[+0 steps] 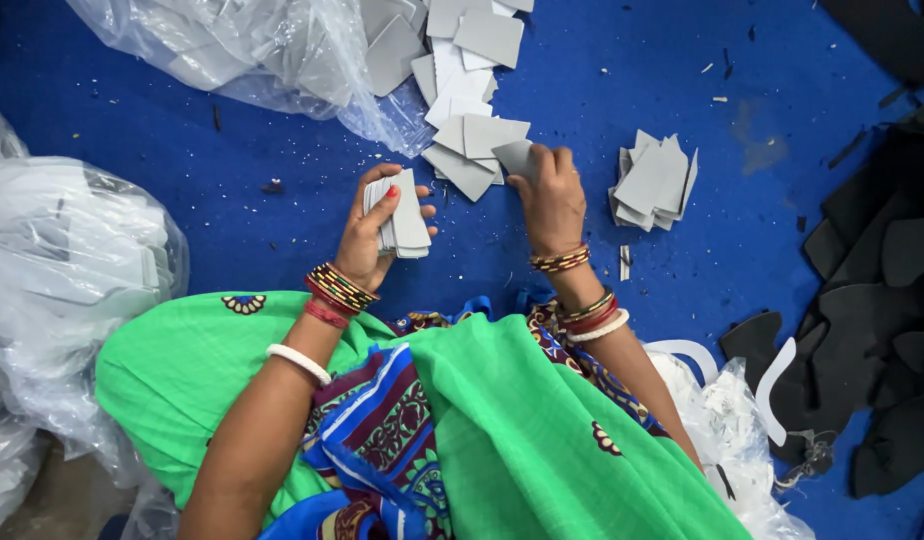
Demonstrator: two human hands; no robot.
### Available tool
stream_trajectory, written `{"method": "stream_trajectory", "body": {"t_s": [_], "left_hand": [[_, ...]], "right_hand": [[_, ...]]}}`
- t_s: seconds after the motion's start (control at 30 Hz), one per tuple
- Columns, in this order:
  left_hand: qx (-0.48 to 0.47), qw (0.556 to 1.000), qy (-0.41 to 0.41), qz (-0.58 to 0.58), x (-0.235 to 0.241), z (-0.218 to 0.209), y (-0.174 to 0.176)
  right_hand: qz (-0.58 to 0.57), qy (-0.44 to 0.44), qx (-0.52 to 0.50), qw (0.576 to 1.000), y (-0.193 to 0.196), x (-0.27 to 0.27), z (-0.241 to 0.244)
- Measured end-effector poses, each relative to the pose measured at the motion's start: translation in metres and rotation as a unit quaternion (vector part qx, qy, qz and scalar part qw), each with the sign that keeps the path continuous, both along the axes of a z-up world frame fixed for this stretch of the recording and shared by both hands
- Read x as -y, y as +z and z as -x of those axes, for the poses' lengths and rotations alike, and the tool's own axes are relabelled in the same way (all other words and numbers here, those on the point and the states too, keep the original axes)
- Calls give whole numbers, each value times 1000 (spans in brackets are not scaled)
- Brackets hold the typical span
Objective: The person sorts and counts grey shoe material components into stacks and packs them into plastic bags.
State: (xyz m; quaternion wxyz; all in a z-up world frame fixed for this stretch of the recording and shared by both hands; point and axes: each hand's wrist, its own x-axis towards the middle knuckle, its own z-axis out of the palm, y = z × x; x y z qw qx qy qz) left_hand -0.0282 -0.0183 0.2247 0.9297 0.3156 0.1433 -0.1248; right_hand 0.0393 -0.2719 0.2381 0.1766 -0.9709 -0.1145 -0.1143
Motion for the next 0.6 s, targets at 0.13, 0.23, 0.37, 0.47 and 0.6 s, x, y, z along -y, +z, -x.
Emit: {"method": "stream_trajectory", "body": {"t_s": [0.13,0.23,0.37,0.47,0.6], "left_hand": [[2,1000,1,-9,-1,0,0],[-2,1000,-5,-9,-1,-1,1],[-7,1000,-9,-2,-1,-1,3],[-6,1000,-12,2,-1,-1,3],[-4,1000,-17,-1,1,-1,5]], "right_hand": [[4,3,1,1000,-11,2,12],[-78,-28,-27,996,16,8,14],[-356,-133,-63,923,37,76,7],[-273,-145,26,951,39,124,6],[-7,-140,103,985,23,99,1]]}}
